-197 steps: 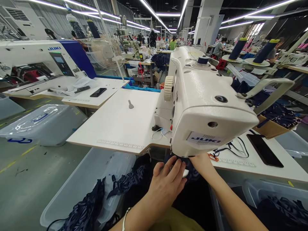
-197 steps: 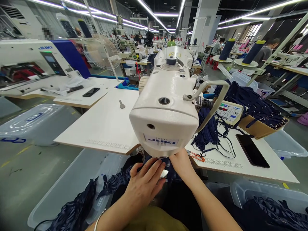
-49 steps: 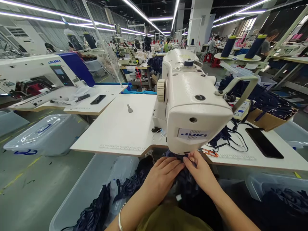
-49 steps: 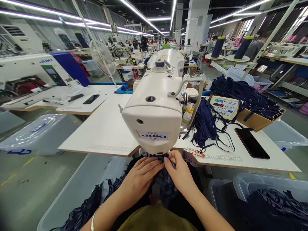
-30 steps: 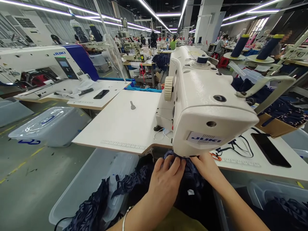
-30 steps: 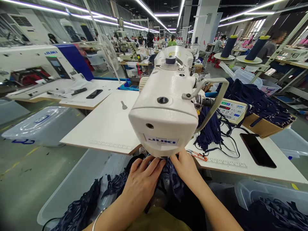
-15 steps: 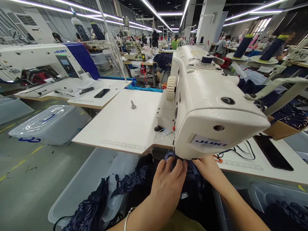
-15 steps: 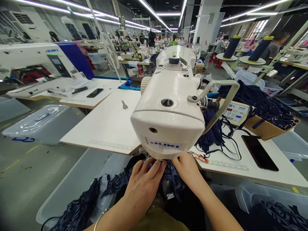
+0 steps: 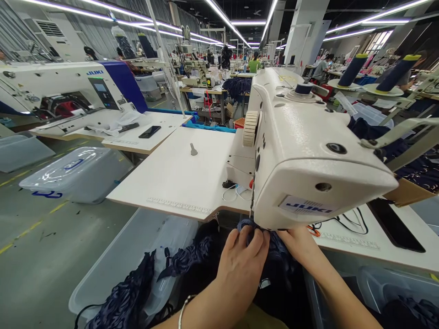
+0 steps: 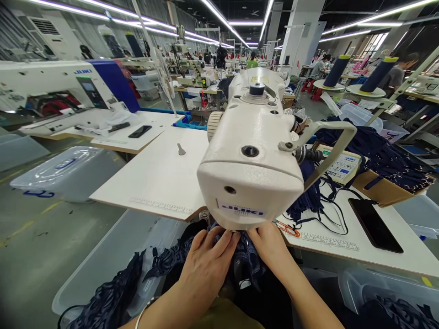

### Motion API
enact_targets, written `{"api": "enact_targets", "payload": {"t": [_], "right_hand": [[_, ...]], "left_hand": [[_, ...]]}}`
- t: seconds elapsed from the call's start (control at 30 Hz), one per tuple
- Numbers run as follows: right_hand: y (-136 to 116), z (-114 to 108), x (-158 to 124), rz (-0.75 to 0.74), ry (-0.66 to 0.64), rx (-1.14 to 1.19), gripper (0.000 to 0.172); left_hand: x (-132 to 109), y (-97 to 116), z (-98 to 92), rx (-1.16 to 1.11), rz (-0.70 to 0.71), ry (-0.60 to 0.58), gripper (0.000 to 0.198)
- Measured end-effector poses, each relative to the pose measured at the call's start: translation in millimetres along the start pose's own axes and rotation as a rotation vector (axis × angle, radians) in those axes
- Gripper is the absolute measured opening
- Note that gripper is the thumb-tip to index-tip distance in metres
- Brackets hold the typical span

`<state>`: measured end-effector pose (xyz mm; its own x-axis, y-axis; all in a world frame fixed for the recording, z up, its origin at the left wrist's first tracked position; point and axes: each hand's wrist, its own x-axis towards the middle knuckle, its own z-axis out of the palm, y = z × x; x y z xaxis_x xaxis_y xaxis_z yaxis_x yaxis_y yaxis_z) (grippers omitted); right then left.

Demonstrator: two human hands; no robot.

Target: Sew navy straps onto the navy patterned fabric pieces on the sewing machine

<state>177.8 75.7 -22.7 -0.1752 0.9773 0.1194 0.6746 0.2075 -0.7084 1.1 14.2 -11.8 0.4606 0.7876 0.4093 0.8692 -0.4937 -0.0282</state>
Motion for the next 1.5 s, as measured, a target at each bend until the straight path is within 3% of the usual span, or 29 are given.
{"api": "enact_targets", "payload": {"t": [0.2, 0.73, 0.9, 1.03, 1.23, 1.5], "right_hand": [[-2, 1, 1, -0.039, 0.000, 0.042, 0.032], [1, 1, 0, 0.040, 0.008, 0.077, 0.030], [2, 1, -1, 0.054, 0.006, 0.196, 0.026], [1, 2, -9, 0.089, 0.019, 0.256, 0.023], [-3, 5, -21, 0.095, 0.025, 0.285, 0.015], [4, 6, -11, 0.072, 0.109, 0.163, 0.012]], "left_hand": [[-3, -2, 2.2, -0.006, -0.002, 0.006, 0.038], [3, 4, -2.0, -0.058, -0.007, 0.039, 0.030], [2, 9, -8.4, -0.118, -0.017, 0.052, 0.049], [-3, 3, -6.3, -0.098, -0.009, 0.005, 0.037], [-10, -2, -3.6, -0.075, 0.175, 0.028, 0.037], [-10, 8, -2.0, 0.032, 0.056, 0.055, 0.035]]}}
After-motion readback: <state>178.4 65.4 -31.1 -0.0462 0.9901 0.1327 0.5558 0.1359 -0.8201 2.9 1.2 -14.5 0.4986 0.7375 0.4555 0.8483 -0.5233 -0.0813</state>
